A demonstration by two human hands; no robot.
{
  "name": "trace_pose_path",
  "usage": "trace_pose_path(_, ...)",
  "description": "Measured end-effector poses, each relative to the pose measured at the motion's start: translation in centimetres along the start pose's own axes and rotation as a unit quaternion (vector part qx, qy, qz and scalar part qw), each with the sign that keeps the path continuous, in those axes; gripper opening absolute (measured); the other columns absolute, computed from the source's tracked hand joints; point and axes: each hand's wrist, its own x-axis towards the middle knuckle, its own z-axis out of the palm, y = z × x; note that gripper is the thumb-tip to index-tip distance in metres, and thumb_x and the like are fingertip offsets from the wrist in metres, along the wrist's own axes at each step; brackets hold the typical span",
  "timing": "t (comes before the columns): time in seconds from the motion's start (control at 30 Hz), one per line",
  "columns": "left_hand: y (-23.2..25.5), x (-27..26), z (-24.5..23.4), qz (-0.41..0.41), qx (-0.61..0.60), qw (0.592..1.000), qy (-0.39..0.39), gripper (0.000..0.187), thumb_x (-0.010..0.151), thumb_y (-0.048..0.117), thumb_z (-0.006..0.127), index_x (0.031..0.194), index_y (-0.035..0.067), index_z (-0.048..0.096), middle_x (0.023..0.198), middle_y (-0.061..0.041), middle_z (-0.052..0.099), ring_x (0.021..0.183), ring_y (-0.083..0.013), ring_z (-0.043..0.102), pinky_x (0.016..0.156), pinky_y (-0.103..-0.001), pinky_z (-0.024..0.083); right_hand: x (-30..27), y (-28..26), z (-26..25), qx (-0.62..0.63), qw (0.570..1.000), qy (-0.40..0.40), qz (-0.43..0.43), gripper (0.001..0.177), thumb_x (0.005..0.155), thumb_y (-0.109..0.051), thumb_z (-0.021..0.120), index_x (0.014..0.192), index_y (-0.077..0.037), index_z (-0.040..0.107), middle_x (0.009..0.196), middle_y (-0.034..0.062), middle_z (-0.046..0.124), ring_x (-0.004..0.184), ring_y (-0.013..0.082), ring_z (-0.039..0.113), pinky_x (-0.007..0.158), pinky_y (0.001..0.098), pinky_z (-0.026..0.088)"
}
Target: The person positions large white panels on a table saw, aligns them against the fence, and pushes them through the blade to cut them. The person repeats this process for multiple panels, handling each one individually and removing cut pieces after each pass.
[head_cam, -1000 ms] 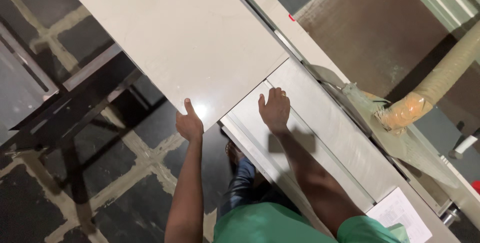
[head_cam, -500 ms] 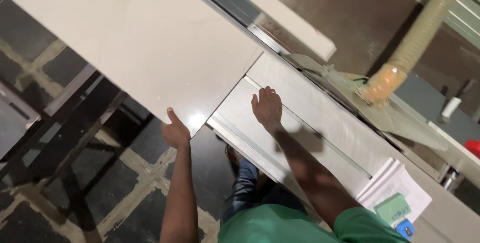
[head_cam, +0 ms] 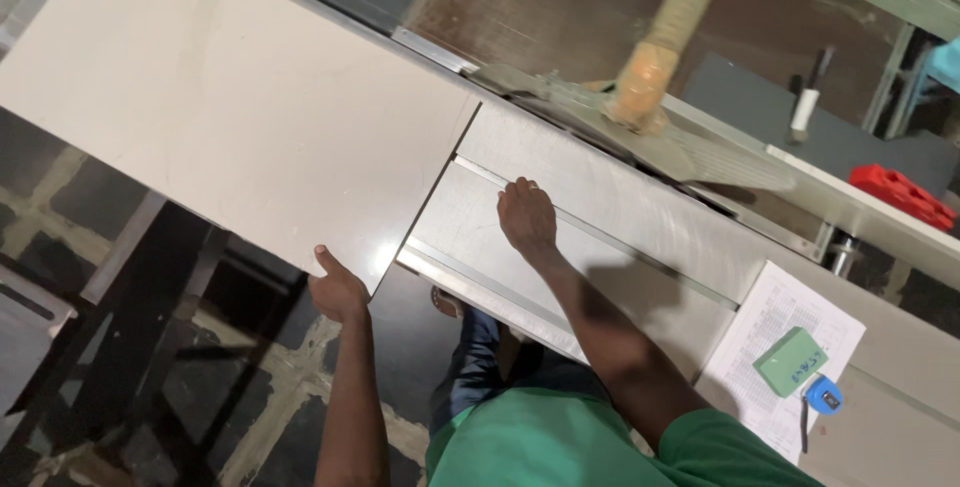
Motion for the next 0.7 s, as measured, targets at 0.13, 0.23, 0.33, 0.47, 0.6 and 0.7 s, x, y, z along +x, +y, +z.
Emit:
trace_pose_path(0.13, -2.0, -5.1, 0.5, 0.009, -0.014, 1.000, -0.002, 0.089, 0.099, 0.072, 0.042, 0.114, -0.012, 0.066, 0.111, -0.029, 0.070, 0.104, -0.0449, 0.067, 0.091, -0.054, 0.051, -4.4, 4.4, -2.8, -0.022, 1.000, 0.010, -0.006, 0.020, 0.099, -0.022, 0.065, 0.085, -0.008, 0.062, 0.086, 0.0095, 0.059, 0.083, 0.0259, 0.062, 0.071, 0.0409, 0.051)
trace_pose_path(0.23, -4.2, -9.2, 1.3, 0.014, -0.029, 0.999, 0.006, 0.088, 0.096, 0.073, 0.042, 0.111, -0.011, 0.067, 0.110, -0.029, 0.070, 0.104, -0.0459, 0.066, 0.091, -0.055, 0.051, -8.0, 8.1, -5.0, -0.025, 1.000, 0.014, 0.003, 0.022, 0.099, -0.022, 0.066, 0.082, -0.009, 0.061, 0.085, 0.0089, 0.059, 0.082, 0.0256, 0.063, 0.070, 0.0409, 0.052)
trace_pose_path(0.33, -6.9, -13.3, 2.2, 0.034, -0.004, 0.999, 0.009, 0.091, 0.100, 0.072, 0.039, 0.109, -0.013, 0.066, 0.107, -0.032, 0.070, 0.102, -0.0474, 0.067, 0.091, -0.055, 0.052, -12.4, 11.8, -7.0, -0.036, 0.999, 0.035, -0.019, 0.021, 0.099, -0.021, 0.066, 0.083, -0.009, 0.060, 0.085, 0.0091, 0.059, 0.083, 0.0262, 0.062, 0.072, 0.0400, 0.052)
trace_pose_path(0.47, -10.4, -19.0, 4.1, 0.061, 0.012, 0.998, 0.021, 0.094, 0.103, 0.072, 0.035, 0.103, -0.016, 0.067, 0.106, -0.036, 0.068, 0.102, -0.0499, 0.066, 0.093, -0.057, 0.049, -17.6, 17.4, -9.5, -0.010, 0.999, 0.038, -0.006, 0.022, 0.099, -0.021, 0.066, 0.082, -0.009, 0.059, 0.086, 0.0094, 0.060, 0.084, 0.0271, 0.063, 0.072, 0.0414, 0.052)
trace_pose_path(0.6, -14.0, -25.1, 5.6, 0.055, 0.003, 0.998, 0.009, 0.093, 0.103, 0.072, 0.034, 0.107, -0.015, 0.067, 0.109, -0.036, 0.069, 0.105, -0.0499, 0.066, 0.094, -0.055, 0.050, -23.0, 23.0, -12.0, -0.007, 0.998, 0.062, -0.016, 0.021, 0.099, -0.019, 0.065, 0.082, -0.009, 0.059, 0.086, 0.0105, 0.060, 0.084, 0.0290, 0.062, 0.073, 0.0429, 0.052)
trace_pose_path(0.7, -17.1, -30.0, 6.6, 0.065, 0.004, 0.998, -0.007, 0.090, 0.104, 0.070, 0.037, 0.111, -0.014, 0.067, 0.111, -0.037, 0.069, 0.106, -0.0501, 0.066, 0.095, -0.054, 0.051, -27.5, 27.2, -14.1, -0.003, 0.999, 0.046, -0.008, 0.021, 0.099, -0.019, 0.063, 0.082, -0.008, 0.059, 0.087, 0.0121, 0.060, 0.084, 0.0312, 0.062, 0.073, 0.0455, 0.051)
